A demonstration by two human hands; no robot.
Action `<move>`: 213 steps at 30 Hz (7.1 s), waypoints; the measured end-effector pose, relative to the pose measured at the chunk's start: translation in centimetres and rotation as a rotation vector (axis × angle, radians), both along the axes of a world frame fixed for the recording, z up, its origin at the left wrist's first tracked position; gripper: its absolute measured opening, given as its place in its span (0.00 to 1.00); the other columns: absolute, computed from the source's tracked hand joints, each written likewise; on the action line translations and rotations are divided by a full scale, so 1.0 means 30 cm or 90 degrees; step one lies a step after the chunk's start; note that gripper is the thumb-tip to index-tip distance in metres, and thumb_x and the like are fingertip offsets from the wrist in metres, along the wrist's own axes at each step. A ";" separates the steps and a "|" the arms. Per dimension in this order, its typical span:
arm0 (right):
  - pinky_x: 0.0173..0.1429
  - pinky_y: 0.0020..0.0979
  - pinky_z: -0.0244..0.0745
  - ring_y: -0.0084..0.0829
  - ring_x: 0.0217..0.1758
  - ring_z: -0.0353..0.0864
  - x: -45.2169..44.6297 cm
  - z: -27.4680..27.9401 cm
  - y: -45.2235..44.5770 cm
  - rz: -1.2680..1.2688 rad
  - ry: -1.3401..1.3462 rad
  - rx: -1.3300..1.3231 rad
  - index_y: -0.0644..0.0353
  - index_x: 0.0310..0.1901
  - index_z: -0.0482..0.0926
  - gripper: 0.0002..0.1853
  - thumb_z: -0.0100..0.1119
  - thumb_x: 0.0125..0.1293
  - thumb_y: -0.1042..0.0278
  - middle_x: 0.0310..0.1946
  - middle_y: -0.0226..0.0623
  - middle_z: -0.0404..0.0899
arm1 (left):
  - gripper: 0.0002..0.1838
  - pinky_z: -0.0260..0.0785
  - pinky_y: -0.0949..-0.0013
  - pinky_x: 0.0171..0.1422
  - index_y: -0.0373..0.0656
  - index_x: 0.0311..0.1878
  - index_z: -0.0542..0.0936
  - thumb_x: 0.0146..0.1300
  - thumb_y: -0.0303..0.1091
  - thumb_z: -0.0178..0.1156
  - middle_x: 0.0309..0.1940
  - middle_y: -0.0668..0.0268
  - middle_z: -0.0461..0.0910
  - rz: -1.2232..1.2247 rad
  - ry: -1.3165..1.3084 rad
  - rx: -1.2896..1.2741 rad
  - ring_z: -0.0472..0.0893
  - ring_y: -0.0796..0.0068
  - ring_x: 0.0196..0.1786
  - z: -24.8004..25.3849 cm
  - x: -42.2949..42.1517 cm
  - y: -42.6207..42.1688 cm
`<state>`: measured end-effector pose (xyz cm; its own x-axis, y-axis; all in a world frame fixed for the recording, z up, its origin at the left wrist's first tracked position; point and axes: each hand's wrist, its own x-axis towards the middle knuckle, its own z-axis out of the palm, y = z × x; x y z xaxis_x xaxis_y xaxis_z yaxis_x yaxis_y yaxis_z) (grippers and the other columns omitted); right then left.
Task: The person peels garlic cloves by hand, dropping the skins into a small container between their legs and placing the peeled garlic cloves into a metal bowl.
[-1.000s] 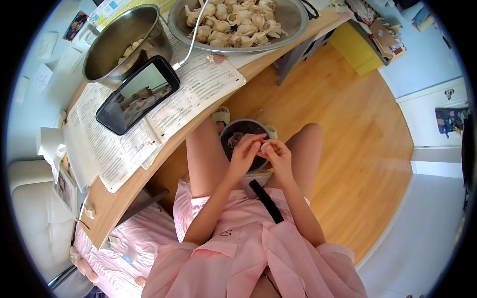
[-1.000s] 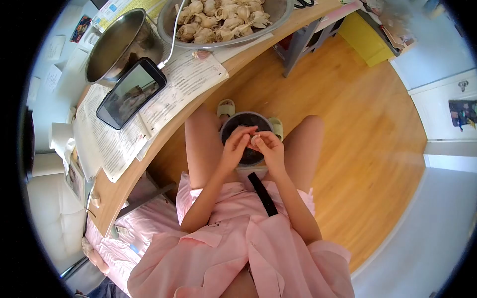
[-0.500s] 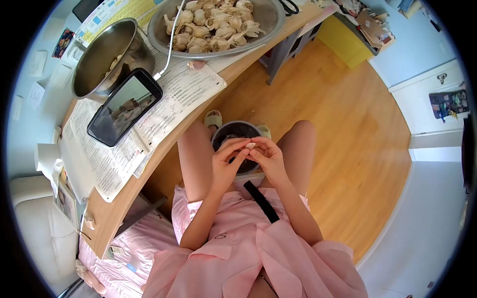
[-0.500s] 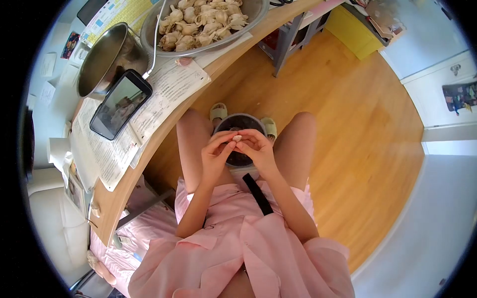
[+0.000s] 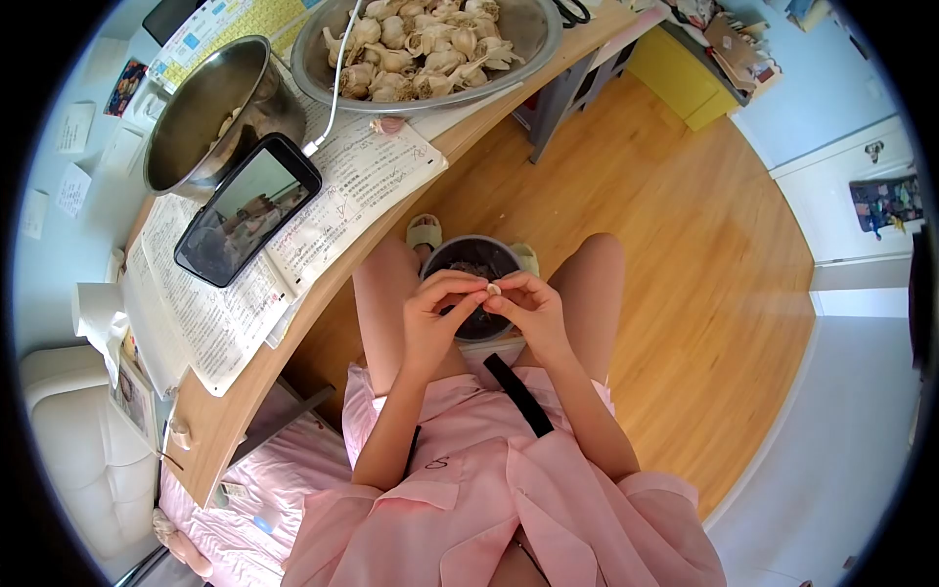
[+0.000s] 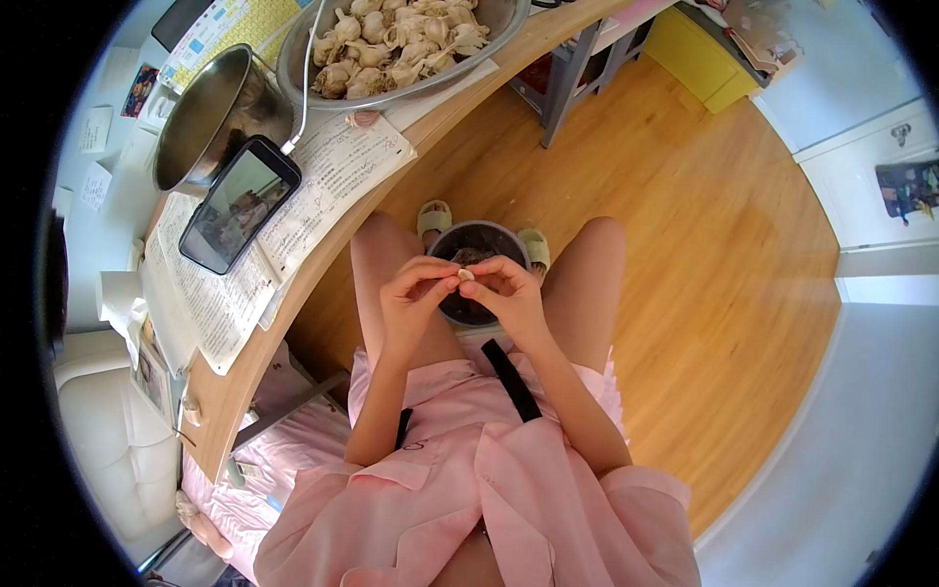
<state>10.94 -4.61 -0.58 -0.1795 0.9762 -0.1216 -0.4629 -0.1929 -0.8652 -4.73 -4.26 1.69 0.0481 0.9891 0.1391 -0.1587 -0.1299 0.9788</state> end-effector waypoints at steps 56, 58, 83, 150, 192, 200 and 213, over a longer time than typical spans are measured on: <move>0.47 0.21 0.73 0.20 0.41 0.77 0.044 -0.018 0.038 0.102 -0.041 -0.130 0.64 0.43 0.76 0.13 0.66 0.57 0.78 0.40 0.32 0.79 | 0.06 0.75 0.77 0.40 0.36 0.36 0.82 0.54 0.21 0.64 0.35 0.64 0.79 -0.010 0.129 -0.029 0.80 0.77 0.36 -0.015 -0.010 0.040; 0.46 0.21 0.73 0.20 0.41 0.78 0.050 -0.010 0.042 0.117 -0.053 -0.138 0.64 0.44 0.76 0.13 0.65 0.58 0.77 0.40 0.32 0.79 | 0.06 0.74 0.76 0.39 0.36 0.36 0.82 0.54 0.21 0.64 0.34 0.64 0.79 -0.027 0.162 0.026 0.80 0.76 0.35 -0.030 -0.020 0.047; 0.55 0.28 0.78 0.27 0.48 0.79 0.042 0.100 -0.025 0.141 0.233 -0.200 0.65 0.51 0.73 0.14 0.58 0.65 0.71 0.46 0.37 0.77 | 0.10 0.72 0.67 0.37 0.39 0.38 0.76 0.52 0.24 0.64 0.37 0.62 0.76 -0.015 0.424 0.299 0.78 0.63 0.35 0.089 -0.027 -0.013; 0.51 0.32 0.80 0.39 0.51 0.80 0.038 0.372 -0.131 0.050 0.110 0.218 0.69 0.44 0.76 0.12 0.62 0.58 0.82 0.46 0.52 0.78 | 0.10 0.70 0.71 0.36 0.39 0.32 0.83 0.44 0.26 0.70 0.35 0.63 0.79 -0.070 0.301 0.353 0.79 0.67 0.34 0.422 -0.062 -0.085; 0.53 0.31 0.76 0.33 0.50 0.78 0.022 0.364 -0.116 0.002 0.098 0.227 0.65 0.38 0.78 0.16 0.70 0.47 0.84 0.46 0.46 0.74 | 0.14 0.70 0.69 0.38 0.40 0.36 0.78 0.46 0.24 0.70 0.37 0.60 0.79 -0.051 0.271 0.388 0.79 0.65 0.36 0.391 -0.051 -0.079; 0.53 0.30 0.74 0.31 0.49 0.76 0.016 0.361 -0.116 0.017 0.096 0.209 0.63 0.38 0.76 0.18 0.73 0.45 0.82 0.45 0.44 0.75 | 0.12 0.72 0.70 0.36 0.39 0.35 0.79 0.46 0.22 0.68 0.34 0.61 0.82 -0.063 0.233 0.431 0.81 0.66 0.36 0.383 -0.045 -0.080; 0.47 0.25 0.71 0.25 0.43 0.73 0.004 0.330 -0.121 0.057 0.214 0.110 0.59 0.35 0.71 0.20 0.76 0.46 0.75 0.41 0.38 0.72 | 0.17 0.68 0.72 0.32 0.39 0.39 0.83 0.40 0.23 0.70 0.31 0.65 0.77 -0.064 0.253 0.412 0.78 0.69 0.31 0.382 -0.035 -0.080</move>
